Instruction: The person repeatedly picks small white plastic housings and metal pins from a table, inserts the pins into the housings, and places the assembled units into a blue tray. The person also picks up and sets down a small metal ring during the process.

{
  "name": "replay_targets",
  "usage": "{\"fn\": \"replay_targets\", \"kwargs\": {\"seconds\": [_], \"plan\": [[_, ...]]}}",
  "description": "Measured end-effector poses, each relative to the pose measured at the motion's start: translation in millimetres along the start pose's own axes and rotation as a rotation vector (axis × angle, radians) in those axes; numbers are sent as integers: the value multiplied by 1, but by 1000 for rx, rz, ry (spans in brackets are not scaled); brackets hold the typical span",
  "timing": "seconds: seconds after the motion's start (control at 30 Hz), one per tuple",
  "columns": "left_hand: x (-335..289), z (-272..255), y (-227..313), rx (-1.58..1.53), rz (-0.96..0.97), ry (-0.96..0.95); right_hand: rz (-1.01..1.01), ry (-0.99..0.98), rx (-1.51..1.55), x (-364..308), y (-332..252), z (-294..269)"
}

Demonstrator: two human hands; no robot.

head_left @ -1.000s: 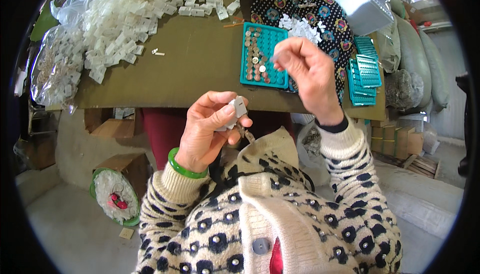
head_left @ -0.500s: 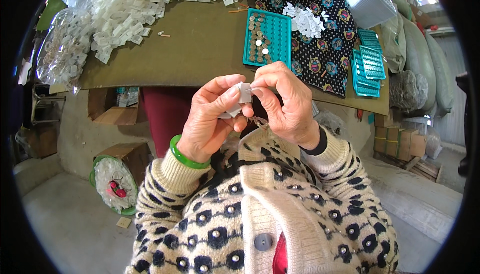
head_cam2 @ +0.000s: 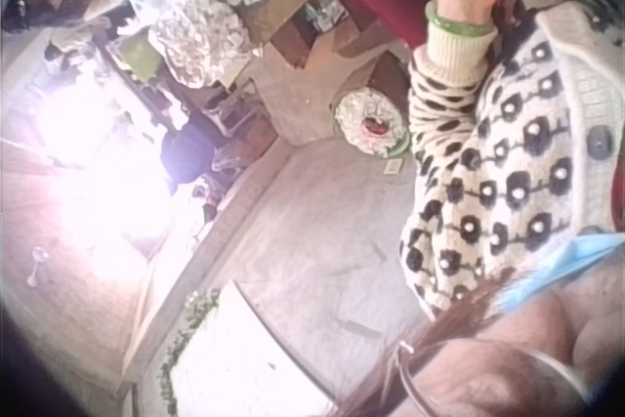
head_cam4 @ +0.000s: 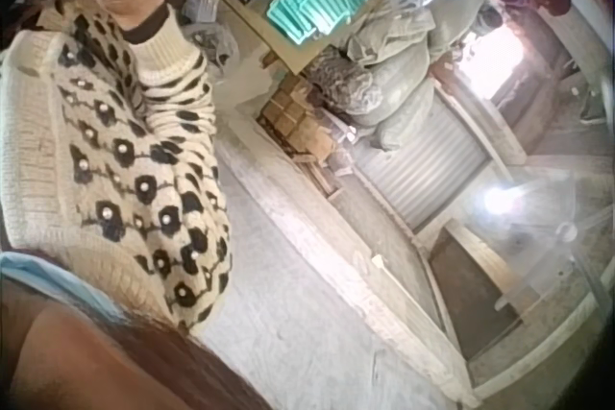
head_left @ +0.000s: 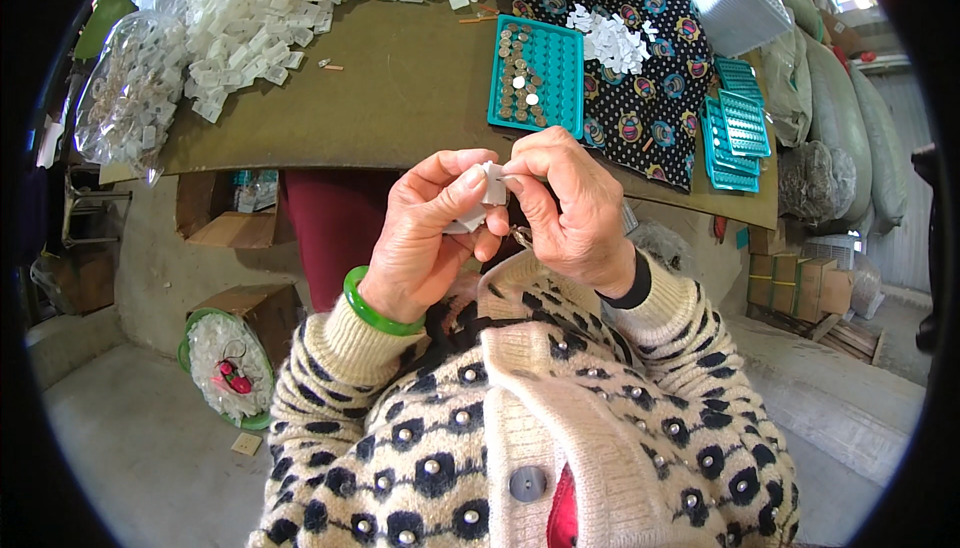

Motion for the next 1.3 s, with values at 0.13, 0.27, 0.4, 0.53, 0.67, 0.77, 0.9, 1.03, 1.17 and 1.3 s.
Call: {"fn": "replay_targets", "kwargs": {"seconds": [0.13,0.27,0.4,0.53,0.67,0.77,0.9,1.03,1.17,1.3], "plan": [[0,0,0,7,-6,17,57,-24,98,-1,5,-2],[1,0,1,14,-26,35,23,-42,69,1,7,-2],[2,-1,-1,29,-37,49,-45,-71,-47,3,6,2],[2,-7,-1,22,-39,63,76,-113,94,2,10,-2],[1,-13,-2,57,-51,52,-196,-229,-344,7,-2,2],[-4,-9,0,43,-64,126,-176,-258,-371,17,-14,5],[-8,10,19,86,-88,104,-74,-201,-96,20,-24,-3],[-18,18,92,522,319,194,-11,-188,-82,13,-20,-10],[-21,6,203,1021,940,291,118,-156,-17,2,-14,-19],[-27,-21,318,1850,1280,653,154,-139,-16,-6,-10,-24]]}}
Point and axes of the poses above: each hand's wrist, its own x-axis towards the middle knuckle, its own z-axis out of the palm, y = z × x, the point moved 2 cm from there along x, towards the middle knuckle, and after that the axes turned 11 degrees about -y, right-handed, at the moved point
